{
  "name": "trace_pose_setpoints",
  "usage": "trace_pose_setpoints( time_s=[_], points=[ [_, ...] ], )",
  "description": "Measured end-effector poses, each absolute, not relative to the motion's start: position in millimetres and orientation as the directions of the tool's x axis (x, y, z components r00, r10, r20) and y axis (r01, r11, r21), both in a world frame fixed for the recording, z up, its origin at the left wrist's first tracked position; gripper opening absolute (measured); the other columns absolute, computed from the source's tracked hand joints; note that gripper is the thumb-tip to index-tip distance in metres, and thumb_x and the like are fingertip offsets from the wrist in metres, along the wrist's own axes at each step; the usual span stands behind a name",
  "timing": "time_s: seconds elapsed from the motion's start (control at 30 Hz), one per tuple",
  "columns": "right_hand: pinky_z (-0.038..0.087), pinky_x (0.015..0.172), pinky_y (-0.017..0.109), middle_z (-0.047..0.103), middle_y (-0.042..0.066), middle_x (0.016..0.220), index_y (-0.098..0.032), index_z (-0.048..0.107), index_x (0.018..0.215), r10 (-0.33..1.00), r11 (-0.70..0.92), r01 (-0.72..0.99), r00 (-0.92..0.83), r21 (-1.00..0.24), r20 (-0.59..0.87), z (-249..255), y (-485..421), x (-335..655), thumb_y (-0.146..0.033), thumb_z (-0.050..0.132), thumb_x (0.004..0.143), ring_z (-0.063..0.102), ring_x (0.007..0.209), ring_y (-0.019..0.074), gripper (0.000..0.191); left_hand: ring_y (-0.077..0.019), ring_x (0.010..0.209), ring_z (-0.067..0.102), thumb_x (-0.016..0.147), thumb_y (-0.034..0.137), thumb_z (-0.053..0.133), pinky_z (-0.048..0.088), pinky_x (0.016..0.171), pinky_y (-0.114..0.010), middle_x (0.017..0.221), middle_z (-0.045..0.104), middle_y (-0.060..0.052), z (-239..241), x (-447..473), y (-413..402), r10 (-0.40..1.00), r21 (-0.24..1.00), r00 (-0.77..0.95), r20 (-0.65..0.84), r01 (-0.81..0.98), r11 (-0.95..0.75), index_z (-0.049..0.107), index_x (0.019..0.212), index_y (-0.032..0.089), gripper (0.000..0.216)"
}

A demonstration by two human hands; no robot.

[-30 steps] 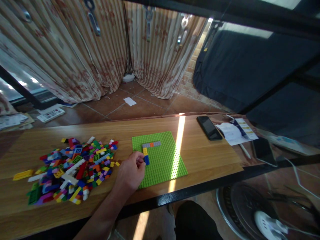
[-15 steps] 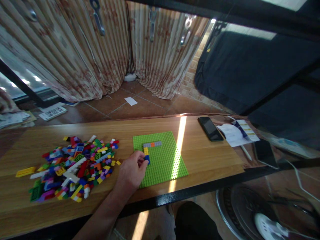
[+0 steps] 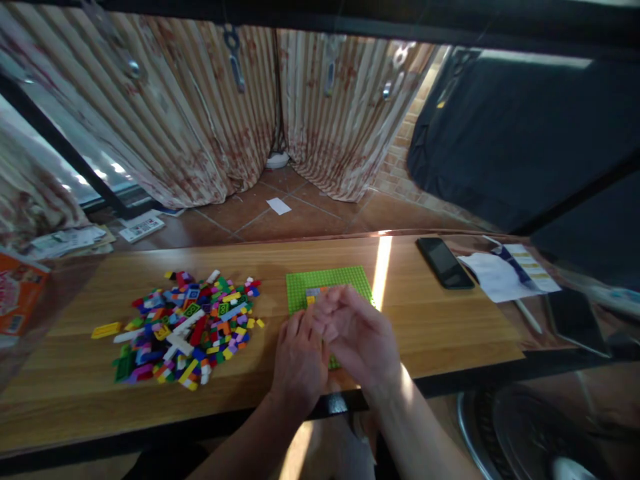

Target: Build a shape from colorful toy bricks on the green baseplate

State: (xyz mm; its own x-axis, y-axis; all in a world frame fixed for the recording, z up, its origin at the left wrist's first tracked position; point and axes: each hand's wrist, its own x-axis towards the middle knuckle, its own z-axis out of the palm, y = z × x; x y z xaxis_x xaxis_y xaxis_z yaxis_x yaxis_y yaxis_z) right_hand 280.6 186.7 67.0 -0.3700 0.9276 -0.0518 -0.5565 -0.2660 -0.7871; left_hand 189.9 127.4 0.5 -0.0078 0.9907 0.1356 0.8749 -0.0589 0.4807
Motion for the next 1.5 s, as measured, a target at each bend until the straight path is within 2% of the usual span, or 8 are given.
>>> trace_pose_setpoints(
  time_s=[0.17,0.4,0.63,0.8,1.03,1.13,1.27,1.5],
  points=[
    [0.051,0.067,0.026,0.058,0.000,0.071,-0.027,0.061,0.075,0.934,-0.300,-0.568,-0.336,-0.767,-0.117,67,184,300,-0.038,0.046,0.092,0.057,0.067,0.0121,0.025,-0.0359,0.143,0.028,0.087,0.039,0.053,0.024,0.114,-0.060,0.153,0.034,-0.022,-9,200,114,0.990,0.306,0.067,0.125,0.946,-0.103,0.036,0.145,0.004,0.070],
    [0.052,0.065,0.021,0.061,-0.002,0.072,-0.025,0.065,0.076,0.924,-0.351,-0.623,-0.351,-0.699,-0.152,47,203,305,-0.033,0.060,0.086,0.060,0.068,0.0084,0.014,-0.0370,0.146,0.021,0.089,0.059,0.043,0.015,0.114,-0.068,0.158,0.020,-0.022,-13,196,108,0.990,0.352,0.096,0.107,0.927,-0.128,0.025,0.150,0.005,0.084],
    [0.052,0.057,0.018,0.061,-0.003,0.071,-0.020,0.066,0.075,0.911,-0.400,-0.703,-0.236,-0.588,-0.338,48,208,322,-0.026,0.072,0.072,0.056,0.061,0.0062,0.009,-0.0339,0.143,0.028,0.092,0.050,0.046,0.025,0.114,-0.064,0.155,0.032,-0.017,4,179,108,0.980,0.521,0.073,0.185,0.838,-0.161,0.034,0.146,0.013,0.066],
    [0.052,0.057,0.018,0.061,-0.003,0.070,-0.019,0.067,0.073,0.920,-0.388,-0.590,-0.202,-0.708,-0.337,41,207,315,-0.031,0.077,0.067,0.056,0.060,0.0064,0.016,-0.0253,0.133,0.044,0.096,0.034,0.044,0.035,0.113,-0.046,0.141,0.051,-0.016,24,137,130,0.902,0.676,-0.190,0.388,0.724,-0.139,0.047,0.135,0.012,0.045],
    [0.052,0.065,0.022,0.070,0.002,0.081,-0.023,0.073,0.081,0.985,-0.008,0.009,-0.171,-1.000,-0.009,24,188,286,-0.038,0.074,0.075,0.061,0.072,0.0118,0.017,-0.0200,0.097,0.064,0.090,0.031,0.055,0.049,0.090,-0.035,0.106,0.070,-0.009,41,68,152,0.704,0.939,-0.646,0.295,0.331,-0.089,0.064,0.110,0.017,0.026],
    [0.053,0.068,0.028,0.071,0.004,0.088,-0.024,0.073,0.089,0.927,0.244,0.300,-0.353,-0.922,0.131,19,174,266,-0.039,0.067,0.082,0.065,0.078,0.0171,0.018,-0.0160,0.084,0.065,0.084,0.030,0.060,0.050,0.082,-0.030,0.094,0.071,-0.006,45,49,155,0.635,0.982,-0.759,0.144,0.029,-0.187,0.067,0.097,0.016,0.020],
    [0.055,0.076,0.033,0.069,0.006,0.102,-0.025,0.070,0.101,0.761,0.563,0.390,-0.588,-0.728,0.274,10,158,240,-0.033,0.053,0.090,0.066,0.089,0.0198,0.021,-0.0105,0.076,0.063,0.078,0.026,0.065,0.049,0.079,-0.026,0.092,0.070,-0.005,53,32,151,0.602,0.926,-0.797,-0.056,-0.266,-0.266,0.069,0.088,0.015,0.016],
    [0.056,0.086,0.038,0.067,0.009,0.111,-0.023,0.069,0.104,0.674,0.713,0.428,-0.637,-0.555,0.374,-11,152,209,-0.034,0.049,0.093,0.066,0.098,0.0221,0.026,-0.0112,0.073,0.065,0.075,0.026,0.063,0.049,0.074,-0.025,0.091,0.072,-0.006,55,-7,142,0.523,0.958,-0.851,-0.038,-0.180,-0.224,0.069,0.091,0.015,0.021]
  ],
)
